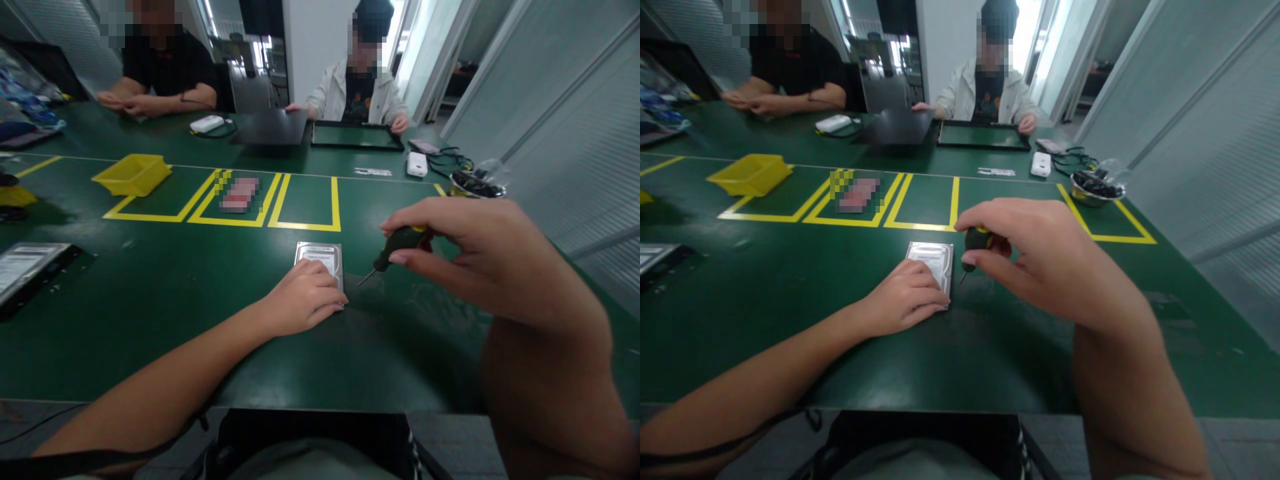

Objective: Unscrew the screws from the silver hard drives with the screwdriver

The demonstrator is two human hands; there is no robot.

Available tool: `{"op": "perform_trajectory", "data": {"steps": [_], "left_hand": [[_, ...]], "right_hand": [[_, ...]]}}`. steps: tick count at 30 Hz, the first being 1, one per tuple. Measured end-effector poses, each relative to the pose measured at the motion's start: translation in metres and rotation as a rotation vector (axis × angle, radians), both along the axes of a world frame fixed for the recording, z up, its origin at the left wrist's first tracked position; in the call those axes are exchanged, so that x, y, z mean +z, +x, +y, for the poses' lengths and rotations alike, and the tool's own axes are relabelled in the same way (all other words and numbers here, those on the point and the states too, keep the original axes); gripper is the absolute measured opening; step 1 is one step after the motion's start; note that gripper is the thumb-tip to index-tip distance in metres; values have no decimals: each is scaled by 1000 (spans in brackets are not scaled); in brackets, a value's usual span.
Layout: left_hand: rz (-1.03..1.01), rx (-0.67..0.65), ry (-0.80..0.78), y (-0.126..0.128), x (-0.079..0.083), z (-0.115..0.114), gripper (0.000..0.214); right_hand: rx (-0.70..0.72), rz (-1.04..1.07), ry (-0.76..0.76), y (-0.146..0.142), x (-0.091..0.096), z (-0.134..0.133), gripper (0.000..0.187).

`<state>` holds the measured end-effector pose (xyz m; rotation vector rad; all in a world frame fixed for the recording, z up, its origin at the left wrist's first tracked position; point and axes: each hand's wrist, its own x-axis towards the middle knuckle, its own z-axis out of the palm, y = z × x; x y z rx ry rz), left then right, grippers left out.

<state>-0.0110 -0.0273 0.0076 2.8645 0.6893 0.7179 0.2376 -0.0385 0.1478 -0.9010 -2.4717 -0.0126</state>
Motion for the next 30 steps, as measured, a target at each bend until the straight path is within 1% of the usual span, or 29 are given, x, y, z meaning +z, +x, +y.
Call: {"op": "perform_trajectory", "data": {"steps": [4,11,15,23,26,30], "left_hand": [[61,3,9,4,-1,1,18],[148,50,22,8,2,1,17],[184,57,37,9,4,0,16],[236,53,29,9,7,0,13],[228,50,59,9,5,1,14],[226,39,151,10,2,1,15]], "right_hand": [[-13,-22,47,5,0,-1,21],[-89,-45,12,6,6,-5,22],[-91,-46,32,5,5,-4,21],[-82,-26,26,5,4,-4,20],[-80,-17,21,4,4,-4,21],[-81,-19,20,4,3,-3,21]]}}
